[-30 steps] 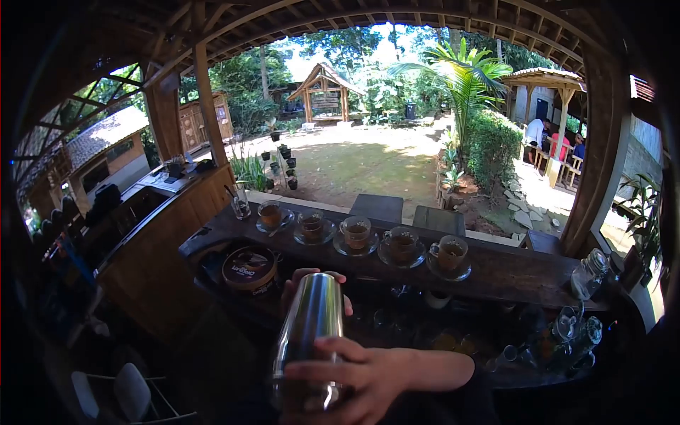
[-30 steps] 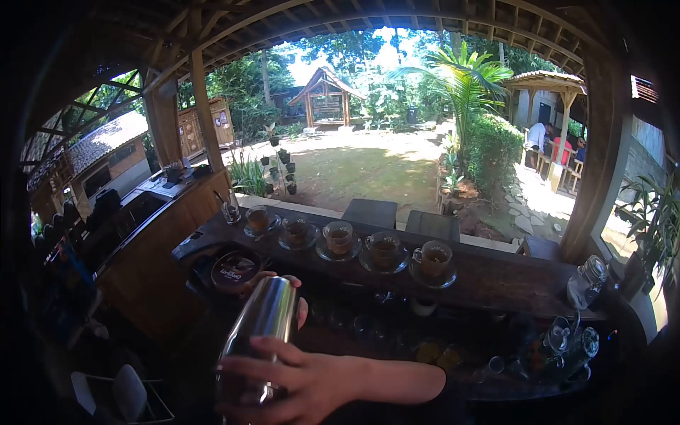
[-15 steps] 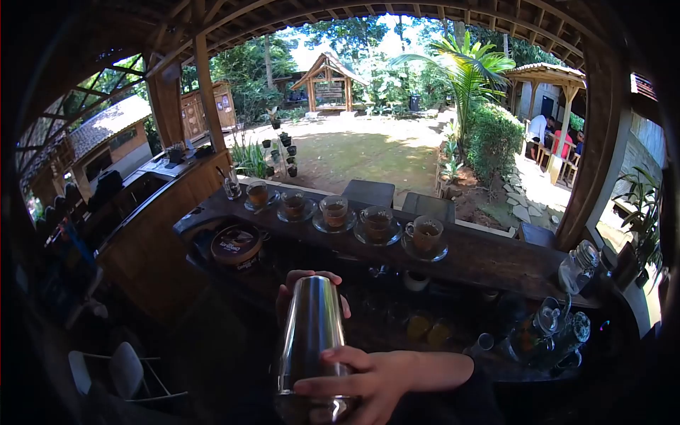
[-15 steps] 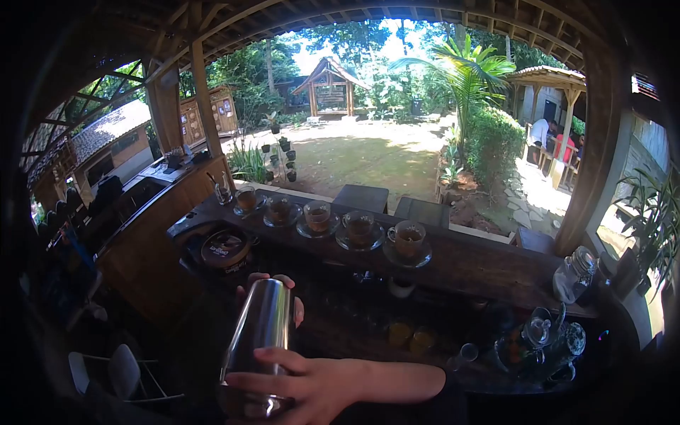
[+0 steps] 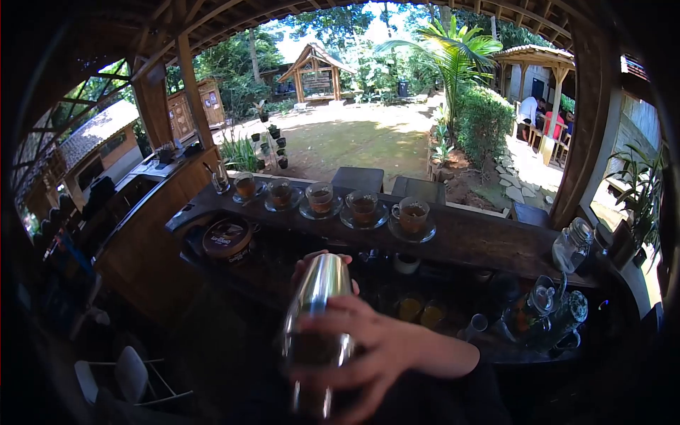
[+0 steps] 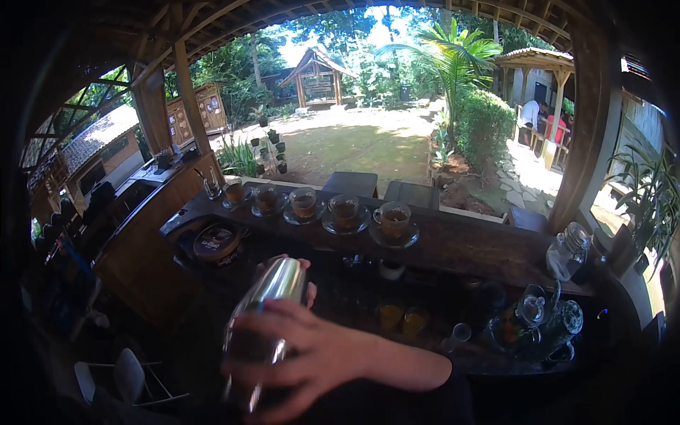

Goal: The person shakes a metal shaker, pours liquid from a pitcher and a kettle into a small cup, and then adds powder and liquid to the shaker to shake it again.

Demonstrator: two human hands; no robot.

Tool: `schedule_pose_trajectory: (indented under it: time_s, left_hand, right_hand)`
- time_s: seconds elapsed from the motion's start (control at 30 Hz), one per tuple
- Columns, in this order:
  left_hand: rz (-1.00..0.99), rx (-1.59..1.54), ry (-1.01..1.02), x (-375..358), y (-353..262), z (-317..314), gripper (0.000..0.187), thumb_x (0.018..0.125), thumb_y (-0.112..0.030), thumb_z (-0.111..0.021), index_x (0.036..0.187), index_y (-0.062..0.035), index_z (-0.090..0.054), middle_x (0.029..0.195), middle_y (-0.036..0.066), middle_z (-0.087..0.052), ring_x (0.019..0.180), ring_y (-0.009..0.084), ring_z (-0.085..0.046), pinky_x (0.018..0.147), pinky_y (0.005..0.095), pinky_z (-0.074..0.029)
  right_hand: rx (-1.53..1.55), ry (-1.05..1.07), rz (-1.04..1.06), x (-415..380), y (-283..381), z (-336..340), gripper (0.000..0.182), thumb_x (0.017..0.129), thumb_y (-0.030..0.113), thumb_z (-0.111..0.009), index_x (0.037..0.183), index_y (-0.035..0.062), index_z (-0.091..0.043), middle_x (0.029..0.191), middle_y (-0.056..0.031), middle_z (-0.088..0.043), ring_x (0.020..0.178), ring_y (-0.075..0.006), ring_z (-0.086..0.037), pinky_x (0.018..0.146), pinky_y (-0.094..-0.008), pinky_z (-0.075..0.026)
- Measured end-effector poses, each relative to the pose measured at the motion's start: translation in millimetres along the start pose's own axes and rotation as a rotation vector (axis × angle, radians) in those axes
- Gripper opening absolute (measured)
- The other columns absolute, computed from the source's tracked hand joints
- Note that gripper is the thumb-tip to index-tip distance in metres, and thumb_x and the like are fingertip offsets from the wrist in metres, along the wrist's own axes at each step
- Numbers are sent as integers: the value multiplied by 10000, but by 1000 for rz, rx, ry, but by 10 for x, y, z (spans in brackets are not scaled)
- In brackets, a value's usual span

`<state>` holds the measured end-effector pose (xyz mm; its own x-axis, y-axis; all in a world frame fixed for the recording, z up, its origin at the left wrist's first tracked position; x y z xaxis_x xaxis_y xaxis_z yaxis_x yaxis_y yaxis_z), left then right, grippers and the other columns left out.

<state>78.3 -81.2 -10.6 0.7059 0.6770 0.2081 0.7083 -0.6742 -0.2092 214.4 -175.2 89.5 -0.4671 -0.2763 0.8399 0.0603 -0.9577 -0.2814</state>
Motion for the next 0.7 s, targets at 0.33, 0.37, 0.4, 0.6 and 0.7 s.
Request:
schedule_pose_trajectory:
  time_s: [0.33,0.37,0.4,0.6,0.7]
  left_hand:
    - [-194,411,795,78,-659,-247,504,922,-551,-348,1323,-249,-398,1364,161,-336,909,469,-523,612,469,-540]
    - [-203,363,768,20,-723,-291,500,929,-538,-341,1311,-222,-407,1337,180,-353,939,473,-517,642,472,-542]
    - [-207,368,761,-39,-828,-270,500,929,-538,-341,1311,-222,-407,1337,180,-353,939,473,-517,642,472,-542]
    - [196,132,120,-133,-1449,71,463,937,-484,-378,1309,-208,-391,1312,185,-368,1006,490,-488,742,507,-518]
    - [302,135,386,-27,-1751,171,470,937,-459,-404,1340,-222,-355,1326,171,-364,1050,498,-461,799,534,-492]
  right_hand:
    - [-128,161,-14,319,-58,-586,419,770,259,-599,1174,332,-519,1291,-43,-471,1215,-411,-406,969,-598,-311]
    - [-110,144,37,344,-131,-623,419,765,271,-607,1170,333,-517,1289,-42,-472,1215,-412,-406,975,-595,-303]
    - [-90,129,87,371,-211,-652,421,761,284,-615,1166,335,-516,1286,-41,-474,1215,-413,-406,982,-591,-295]
    - [-3,-97,-407,118,-1187,-943,552,703,180,-651,1223,302,-512,1307,-74,-453,1143,-417,-440,878,-525,-418]
    - [-29,19,-8,550,-929,-983,391,814,194,-603,1192,263,-535,1286,-74,-490,1170,-389,-460,904,-540,-380]
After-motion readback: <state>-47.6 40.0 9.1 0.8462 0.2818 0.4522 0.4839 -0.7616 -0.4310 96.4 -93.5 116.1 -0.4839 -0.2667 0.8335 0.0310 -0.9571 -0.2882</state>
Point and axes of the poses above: each hand's wrist, its own x-axis towards the middle knuckle, its own z-axis out of the back of the hand, y = z × x, the point moved 1 cm from there along x, towards the middle knuckle
